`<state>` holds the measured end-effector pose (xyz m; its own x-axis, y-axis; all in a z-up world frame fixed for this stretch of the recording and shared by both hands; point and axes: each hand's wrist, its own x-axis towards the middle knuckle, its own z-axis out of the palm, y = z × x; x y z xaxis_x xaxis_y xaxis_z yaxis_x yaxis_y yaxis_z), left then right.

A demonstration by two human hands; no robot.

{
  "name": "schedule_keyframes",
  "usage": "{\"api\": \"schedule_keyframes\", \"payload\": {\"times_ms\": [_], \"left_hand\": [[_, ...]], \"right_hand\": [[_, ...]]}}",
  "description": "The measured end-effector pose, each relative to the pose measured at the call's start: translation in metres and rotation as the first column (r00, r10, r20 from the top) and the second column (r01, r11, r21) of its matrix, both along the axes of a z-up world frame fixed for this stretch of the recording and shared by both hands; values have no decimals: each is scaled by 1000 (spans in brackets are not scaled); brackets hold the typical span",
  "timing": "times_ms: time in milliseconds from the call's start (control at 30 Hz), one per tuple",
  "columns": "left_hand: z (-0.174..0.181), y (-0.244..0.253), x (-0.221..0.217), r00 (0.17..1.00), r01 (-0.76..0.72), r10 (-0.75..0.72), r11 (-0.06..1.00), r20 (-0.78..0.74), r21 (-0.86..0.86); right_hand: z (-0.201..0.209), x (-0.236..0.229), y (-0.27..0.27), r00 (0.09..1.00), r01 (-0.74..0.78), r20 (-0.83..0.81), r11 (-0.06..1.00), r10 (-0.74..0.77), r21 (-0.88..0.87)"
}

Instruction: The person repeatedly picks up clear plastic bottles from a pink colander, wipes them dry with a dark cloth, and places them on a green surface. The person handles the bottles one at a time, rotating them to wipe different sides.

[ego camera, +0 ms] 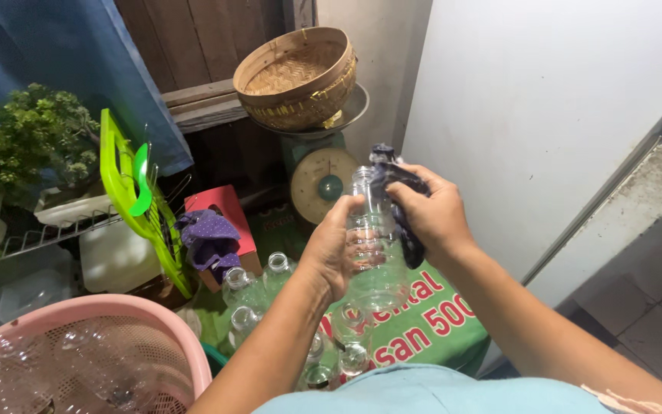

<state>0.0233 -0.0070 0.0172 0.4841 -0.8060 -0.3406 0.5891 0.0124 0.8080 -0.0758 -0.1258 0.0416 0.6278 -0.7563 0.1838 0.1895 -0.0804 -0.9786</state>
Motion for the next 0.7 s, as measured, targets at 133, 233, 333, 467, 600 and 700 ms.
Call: {"api": "schedule_keyframes", "payload": {"times_ms": [133,233,333,467,600,700], "left_hand": [[-2,9,7,1000,9,-10,1000,-30,-26],[-1,14,13,998,33,-38,996,-60,-85],[3,18,16,996,33,-42,992,-76,-122],[11,21,17,998,13,-21,991,-61,-135],[13,22,18,1000,9,-12,985,-17,-173],[12,21,20,999,16,-22,977,-30,-211]], "right_hand": [[-2,-2,-8,981,-186,3,924,196,334],[2,-3,-12,951,-286,-13,891,310,353],[11,0,-15,940,-296,-72,902,333,316],[21,2,-13,932,-312,-103,912,349,264],[30,2,-11,917,-322,-157,912,367,255],[30,4,-10,917,-345,-109,899,385,269]]}}
